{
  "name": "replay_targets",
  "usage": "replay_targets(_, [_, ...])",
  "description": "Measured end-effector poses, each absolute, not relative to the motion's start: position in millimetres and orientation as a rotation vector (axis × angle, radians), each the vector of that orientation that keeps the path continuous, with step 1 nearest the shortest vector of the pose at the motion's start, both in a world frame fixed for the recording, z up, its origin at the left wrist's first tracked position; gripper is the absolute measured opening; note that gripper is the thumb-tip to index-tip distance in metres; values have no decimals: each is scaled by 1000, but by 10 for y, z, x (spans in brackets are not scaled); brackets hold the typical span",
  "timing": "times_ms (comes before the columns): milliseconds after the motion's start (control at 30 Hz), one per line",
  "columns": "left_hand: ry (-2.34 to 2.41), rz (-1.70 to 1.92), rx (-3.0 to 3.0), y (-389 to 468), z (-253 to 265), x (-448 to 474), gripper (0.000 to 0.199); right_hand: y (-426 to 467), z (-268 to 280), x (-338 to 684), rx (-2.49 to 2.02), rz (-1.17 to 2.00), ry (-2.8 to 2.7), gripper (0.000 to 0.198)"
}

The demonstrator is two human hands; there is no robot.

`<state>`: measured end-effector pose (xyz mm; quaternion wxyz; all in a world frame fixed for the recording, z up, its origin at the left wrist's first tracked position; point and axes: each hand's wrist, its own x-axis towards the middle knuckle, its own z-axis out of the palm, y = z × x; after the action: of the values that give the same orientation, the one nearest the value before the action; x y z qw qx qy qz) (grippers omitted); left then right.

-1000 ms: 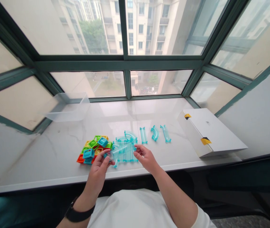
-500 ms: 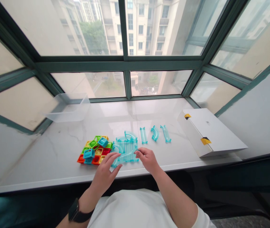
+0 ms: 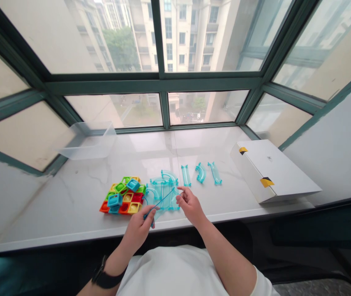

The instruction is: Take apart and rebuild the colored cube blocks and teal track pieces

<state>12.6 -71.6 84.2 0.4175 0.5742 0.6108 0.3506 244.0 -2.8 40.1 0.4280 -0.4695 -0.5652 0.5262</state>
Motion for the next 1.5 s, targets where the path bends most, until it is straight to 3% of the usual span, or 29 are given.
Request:
replay_targets(333, [1504, 858, 1316, -692, 772, 198, 50, -19, 361, 2436, -1140, 1437, -1372, 56])
replay_targets(667, [1388, 1148, 1015, -666, 531, 351, 68, -324, 483, 2198, -962, 1067, -1758, 69])
replay_targets(933, [1285, 1171, 898, -628, 450, 418, 75, -387, 554, 2091, -957, 954, -1846, 44])
replay_targets(1233, [1106, 1133, 758, -532, 565, 608, 76, -345, 533, 2219, -1030, 789, -1830, 45])
replay_targets(1500, [1041, 1089, 831, -395, 598, 894, 75, -278, 470, 2315, -1139, 561, -1727, 34])
